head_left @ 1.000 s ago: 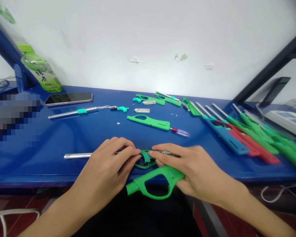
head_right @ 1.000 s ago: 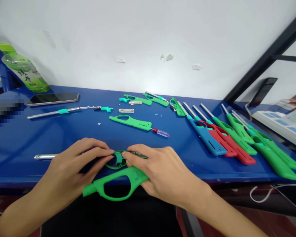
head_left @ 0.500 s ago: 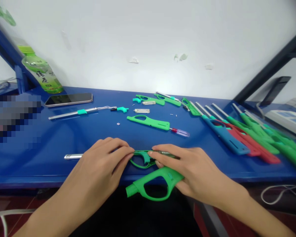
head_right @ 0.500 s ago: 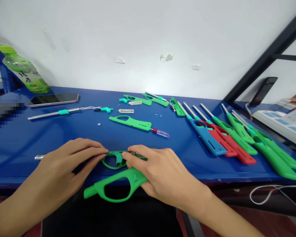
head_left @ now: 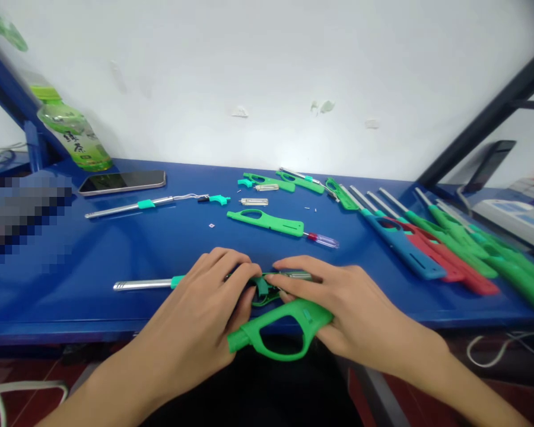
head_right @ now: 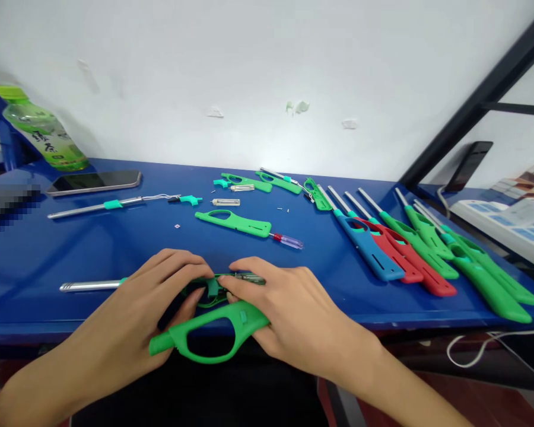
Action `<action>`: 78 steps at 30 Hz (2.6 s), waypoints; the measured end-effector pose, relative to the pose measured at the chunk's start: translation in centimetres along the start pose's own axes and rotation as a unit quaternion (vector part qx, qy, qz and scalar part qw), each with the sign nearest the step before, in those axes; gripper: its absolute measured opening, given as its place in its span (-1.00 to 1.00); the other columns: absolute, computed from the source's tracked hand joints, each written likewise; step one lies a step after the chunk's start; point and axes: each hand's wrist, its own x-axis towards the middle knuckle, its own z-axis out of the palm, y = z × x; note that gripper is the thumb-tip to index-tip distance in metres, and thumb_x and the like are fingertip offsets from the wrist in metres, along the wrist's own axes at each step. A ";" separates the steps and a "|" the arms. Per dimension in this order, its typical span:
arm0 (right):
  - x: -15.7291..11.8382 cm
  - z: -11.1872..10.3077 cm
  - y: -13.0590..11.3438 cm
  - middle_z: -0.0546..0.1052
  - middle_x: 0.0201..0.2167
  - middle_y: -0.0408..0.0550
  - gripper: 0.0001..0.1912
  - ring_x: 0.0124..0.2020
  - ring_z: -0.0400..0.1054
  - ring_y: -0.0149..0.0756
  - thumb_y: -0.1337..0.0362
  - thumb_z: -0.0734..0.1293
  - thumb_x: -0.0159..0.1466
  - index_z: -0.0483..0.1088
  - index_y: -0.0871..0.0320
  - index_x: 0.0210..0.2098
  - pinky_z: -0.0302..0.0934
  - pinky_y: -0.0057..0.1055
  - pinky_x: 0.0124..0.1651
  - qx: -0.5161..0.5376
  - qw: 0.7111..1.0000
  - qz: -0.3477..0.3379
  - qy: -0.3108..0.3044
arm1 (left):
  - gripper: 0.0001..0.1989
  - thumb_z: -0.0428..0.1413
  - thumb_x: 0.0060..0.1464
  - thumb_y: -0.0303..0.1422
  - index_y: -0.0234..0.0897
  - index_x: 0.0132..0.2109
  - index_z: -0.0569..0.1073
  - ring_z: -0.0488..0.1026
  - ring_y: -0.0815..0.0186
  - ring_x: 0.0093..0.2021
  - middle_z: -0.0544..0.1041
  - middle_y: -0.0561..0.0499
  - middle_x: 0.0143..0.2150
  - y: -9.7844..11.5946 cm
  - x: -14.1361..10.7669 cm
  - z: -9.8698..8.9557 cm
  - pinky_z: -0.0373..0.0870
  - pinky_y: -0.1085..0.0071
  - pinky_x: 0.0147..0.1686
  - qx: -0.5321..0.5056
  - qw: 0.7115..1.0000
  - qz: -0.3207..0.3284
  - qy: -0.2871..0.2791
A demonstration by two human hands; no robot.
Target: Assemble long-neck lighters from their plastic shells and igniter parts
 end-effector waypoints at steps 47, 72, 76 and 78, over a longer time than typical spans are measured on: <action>0.3 -0.6 0.2 0.42 0.40 -0.15 -0.18 0.17 0.54 -0.12 0.53 0.21 0.09 0.44 -0.08 0.30 0.38 -0.17 0.23 0.062 0.997 0.024 -0.031 | -0.72 -0.12 0.36 -0.58 -0.31 -0.02 0.46 0.33 0.11 -0.13 0.44 -0.14 -0.09 0.8 0.4 0.0 0.37 0.11 -0.17 0.029 0.999 0.003 0.029; 0.2 -0.4 0.2 0.44 0.37 -0.17 -0.18 0.19 0.51 -0.15 0.54 0.19 0.13 0.41 -0.07 0.34 0.34 -0.18 0.28 0.092 0.995 0.024 -0.027 | -0.66 -0.07 0.12 -0.67 -0.29 -0.07 0.45 0.39 0.07 -0.16 0.47 -0.15 -0.13 1.3 0.5 -0.1 0.42 0.04 -0.16 0.101 0.995 0.016 0.004; 0.1 -0.4 0.1 0.44 0.37 -0.17 -0.18 0.18 0.52 -0.15 0.54 0.19 0.13 0.41 -0.06 0.34 0.34 -0.19 0.28 0.093 0.995 0.025 -0.027 | -0.63 -0.04 0.03 -0.66 -0.30 -0.06 0.46 0.41 0.06 -0.18 0.48 -0.16 -0.13 1.3 0.8 -0.4 0.46 0.03 -0.18 0.117 0.993 0.027 0.003; 0.1 -0.4 0.1 0.44 0.37 -0.17 -0.18 0.19 0.52 -0.15 0.54 0.19 0.13 0.41 -0.06 0.34 0.35 -0.20 0.28 0.095 0.995 0.024 -0.027 | -0.61 -0.04 0.00 -0.66 -0.30 -0.06 0.46 0.43 0.04 -0.17 0.48 -0.17 -0.12 1.3 0.9 -0.5 0.49 0.02 -0.19 0.117 0.993 0.035 0.003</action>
